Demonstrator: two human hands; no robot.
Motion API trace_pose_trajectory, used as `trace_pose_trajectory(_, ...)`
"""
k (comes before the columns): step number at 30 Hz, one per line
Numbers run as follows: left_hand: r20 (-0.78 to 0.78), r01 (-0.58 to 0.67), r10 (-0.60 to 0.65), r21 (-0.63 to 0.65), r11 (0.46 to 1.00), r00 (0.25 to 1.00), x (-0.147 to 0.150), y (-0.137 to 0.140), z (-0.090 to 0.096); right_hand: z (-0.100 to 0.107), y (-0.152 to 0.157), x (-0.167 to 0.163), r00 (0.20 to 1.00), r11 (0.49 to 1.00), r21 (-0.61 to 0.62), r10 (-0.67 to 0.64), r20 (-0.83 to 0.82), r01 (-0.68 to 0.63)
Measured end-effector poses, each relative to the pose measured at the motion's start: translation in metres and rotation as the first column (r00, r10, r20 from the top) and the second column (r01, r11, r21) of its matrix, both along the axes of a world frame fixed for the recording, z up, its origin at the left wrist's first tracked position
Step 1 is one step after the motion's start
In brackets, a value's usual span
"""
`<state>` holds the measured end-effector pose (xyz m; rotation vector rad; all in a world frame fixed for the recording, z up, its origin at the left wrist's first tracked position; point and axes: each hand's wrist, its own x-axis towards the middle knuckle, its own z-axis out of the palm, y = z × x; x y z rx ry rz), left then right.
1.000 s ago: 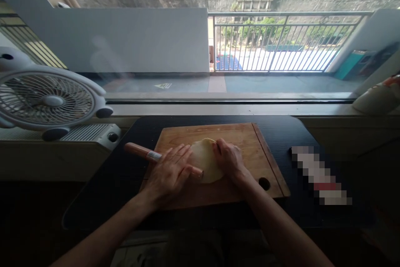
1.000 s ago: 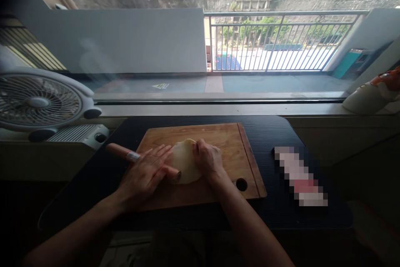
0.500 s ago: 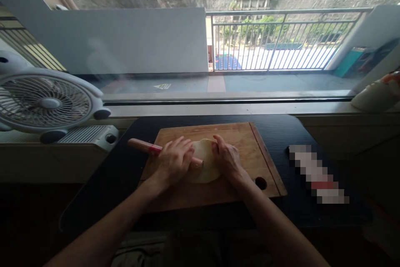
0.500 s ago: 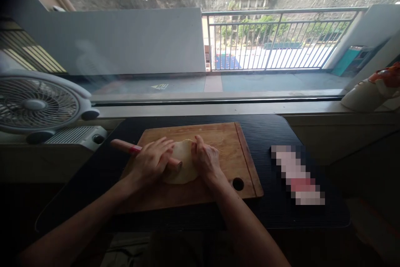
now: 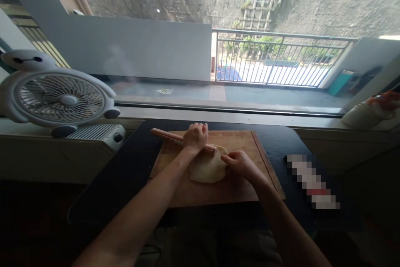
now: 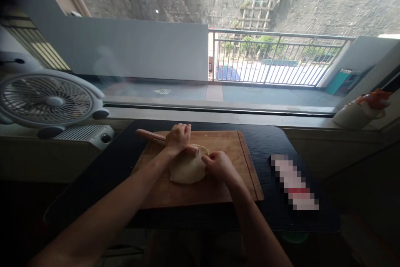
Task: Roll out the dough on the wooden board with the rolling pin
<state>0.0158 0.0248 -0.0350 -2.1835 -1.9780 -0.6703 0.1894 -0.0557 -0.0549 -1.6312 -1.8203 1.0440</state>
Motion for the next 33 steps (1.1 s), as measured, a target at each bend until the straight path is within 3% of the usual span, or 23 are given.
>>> trace_pose_trajectory(3,-0.018,0.068,-0.067,0.044,0.997,0.998,-0.017,-0.036,-0.010,-0.001,-0.005,-0.009,0.994,0.992,0.110,-0.072,0.088,0.062)
trace_pose_trajectory(6,-0.064,0.112,-0.109,0.054,0.992,0.992,-0.035,-0.066,-0.015,-0.003,-0.001,-0.037,0.935,0.927,0.307,-0.286,0.211,0.214)
trace_pose_trajectory(8,-0.088,0.098,-0.093,0.061,0.993,0.992,-0.043,-0.079,-0.014,-0.003,0.004,-0.052,0.901,0.898,0.367,-0.348,0.259,0.242)
trace_pose_trajectory(10,-0.109,0.089,-0.082,0.063,0.994,0.991,-0.049,-0.091,-0.013,-0.003,0.009,-0.055,0.907,0.905,0.384,-0.305,0.291,0.181)
trace_pose_trajectory(14,-0.182,0.095,-0.090,0.019,0.995,0.979,-0.056,-0.111,-0.013,-0.005,0.008,-0.036,0.944,0.911,0.410,-0.099,0.315,-0.041)
trace_pose_trajectory(16,-0.191,0.067,-0.073,-0.033,0.997,0.979,-0.053,-0.104,-0.010,-0.009,0.003,-0.029,0.941,0.886,0.462,-0.124,0.315,-0.037)
trace_pose_trajectory(19,-0.144,0.037,-0.055,-0.121,0.992,0.988,-0.037,-0.063,0.001,-0.016,-0.003,-0.030,0.925,0.853,0.518,-0.241,0.295,0.057)
trace_pose_trajectory(21,-0.119,0.056,-0.073,-0.147,0.988,0.990,-0.025,-0.033,0.009,-0.019,-0.003,-0.034,0.918,0.851,0.516,-0.274,0.288,0.093)
trace_pose_trajectory(23,-0.105,0.084,-0.101,-0.158,0.984,0.989,-0.019,-0.021,0.012,-0.021,-0.002,-0.035,0.917,0.853,0.511,-0.284,0.279,0.109)
trace_pose_trajectory(25,-0.102,0.115,-0.135,-0.177,0.977,0.986,-0.023,-0.037,0.007,-0.021,-0.001,-0.033,0.922,0.853,0.510,-0.280,0.267,0.111)
trace_pose_trajectory(30,-0.144,0.252,-0.266,-0.104,0.962,0.953,-0.056,-0.128,-0.020,-0.020,0.000,-0.032,0.928,0.870,0.484,-0.255,0.272,0.097)
trace_pose_trajectory(33,-0.156,0.220,-0.228,-0.071,0.973,0.961,-0.054,-0.124,-0.023,-0.020,0.001,-0.033,0.923,0.880,0.464,-0.256,0.288,0.099)
